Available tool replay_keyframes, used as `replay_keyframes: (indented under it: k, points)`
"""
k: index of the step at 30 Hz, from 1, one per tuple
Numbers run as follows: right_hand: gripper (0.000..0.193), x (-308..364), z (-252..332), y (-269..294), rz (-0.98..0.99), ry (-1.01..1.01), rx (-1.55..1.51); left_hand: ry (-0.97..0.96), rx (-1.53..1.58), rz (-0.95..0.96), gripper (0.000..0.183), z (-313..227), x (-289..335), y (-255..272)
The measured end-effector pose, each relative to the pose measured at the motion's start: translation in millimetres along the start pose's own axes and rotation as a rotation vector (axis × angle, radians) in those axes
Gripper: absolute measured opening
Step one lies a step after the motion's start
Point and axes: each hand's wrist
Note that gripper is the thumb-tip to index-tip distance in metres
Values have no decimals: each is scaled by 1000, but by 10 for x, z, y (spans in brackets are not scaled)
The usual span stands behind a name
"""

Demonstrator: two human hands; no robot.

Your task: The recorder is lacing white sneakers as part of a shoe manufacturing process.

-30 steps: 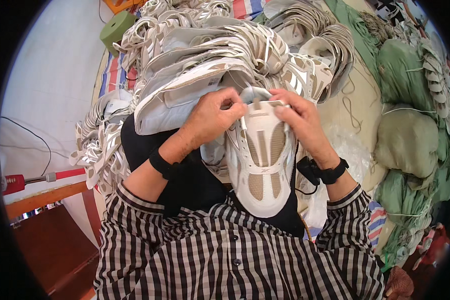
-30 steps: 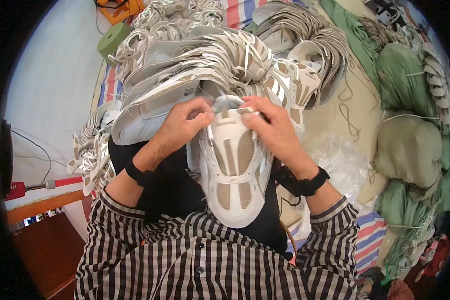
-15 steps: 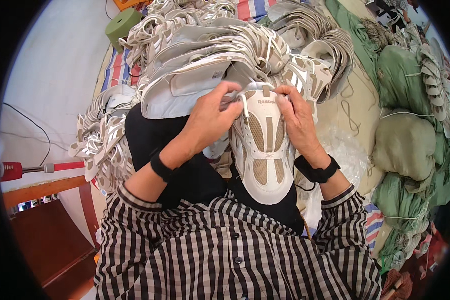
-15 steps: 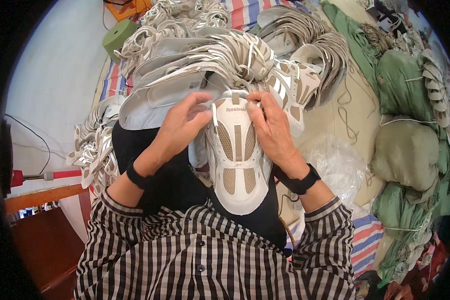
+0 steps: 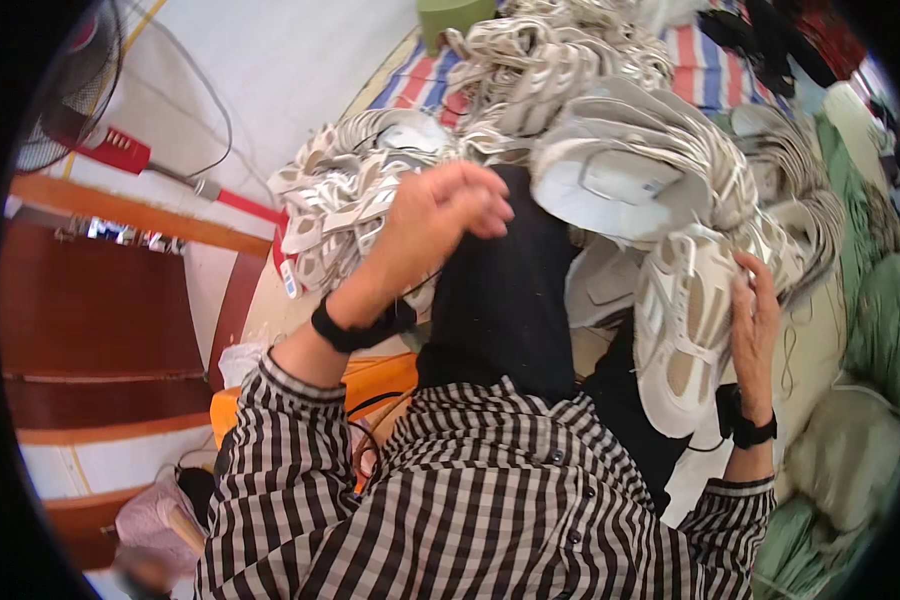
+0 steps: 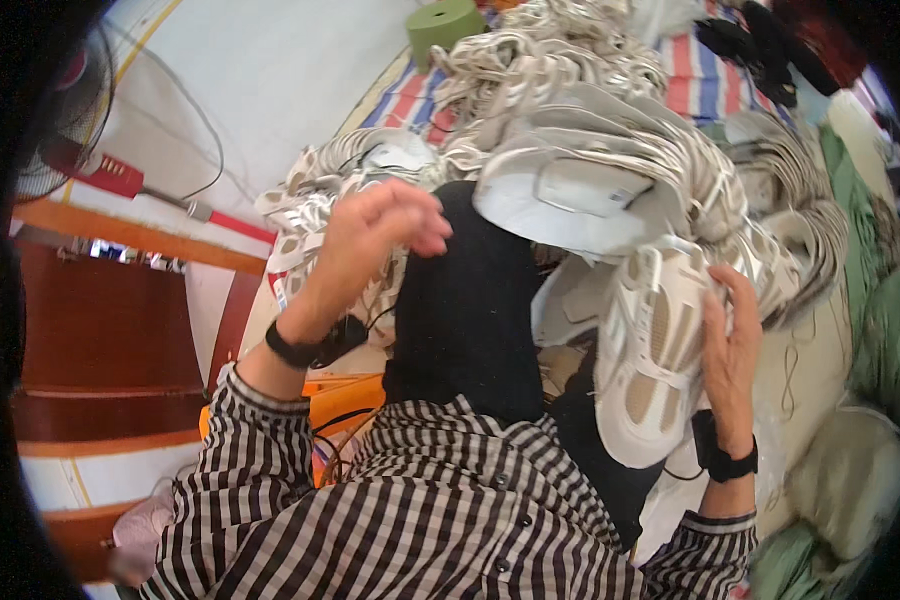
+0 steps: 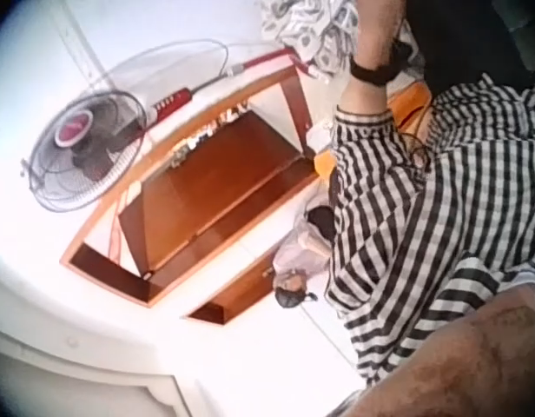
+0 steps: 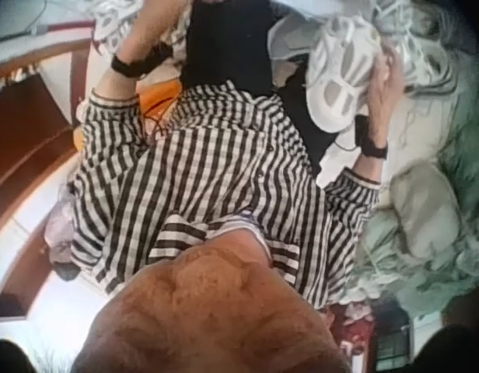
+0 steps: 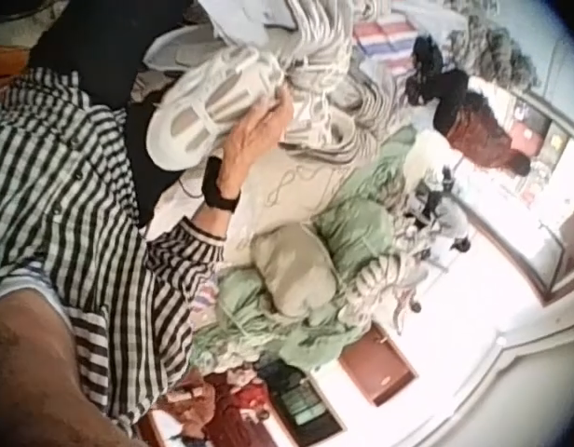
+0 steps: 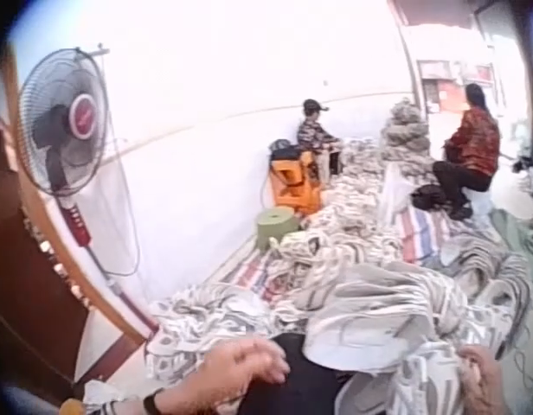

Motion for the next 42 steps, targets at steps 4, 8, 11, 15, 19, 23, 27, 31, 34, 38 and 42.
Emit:
replay_keyframes:
  k: [4,8,11,15,19,23,27,31,34,38,42]
  points:
    - [28,56,-30,16,42,-142,-5,-22,130,-341,18,165,-408,894]
    - [31,172,-106,-63,-83,-82,63,30,15,-487,19,624,-452,1750]
    - [31,169,-121,-124,-122,-62,56,176,-113,-469,21,1017,-388,2135]
    - [32,132,-87,-100,-102,-96,98,189,-91,-425,21,1437,-331,2193]
    - [34,142,-50,-59,-102,-82,180,245,-141,-333,17,1750,-501,1886]
    - [35,170,-61,-64,-116,-117,164,161,-210,-375,17,1990,-888,1650]
    - [34,191,-114,-64,-126,-152,128,238,-103,-470,18,2273,-1331,1491]
    - [35,228,-147,-65,-136,-170,112,10,-661,-595,14,2594,-1541,1401]
    - [35,240,-146,-66,-138,-196,67,56,-722,-546,17,2692,-1616,1446]
    - [37,244,-108,-73,-135,-265,0,207,-772,-437,27,2707,-1690,1482]
    - [39,247,-96,-90,-156,-259,13,289,-925,-456,27,2801,-1757,1425]
Point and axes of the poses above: each hand's wrist, its own x-axis away from the middle knuckle, its own y-axis out of the back of the hand, z = x × y, and after that the axes turned 14 degrees about x, right-handed
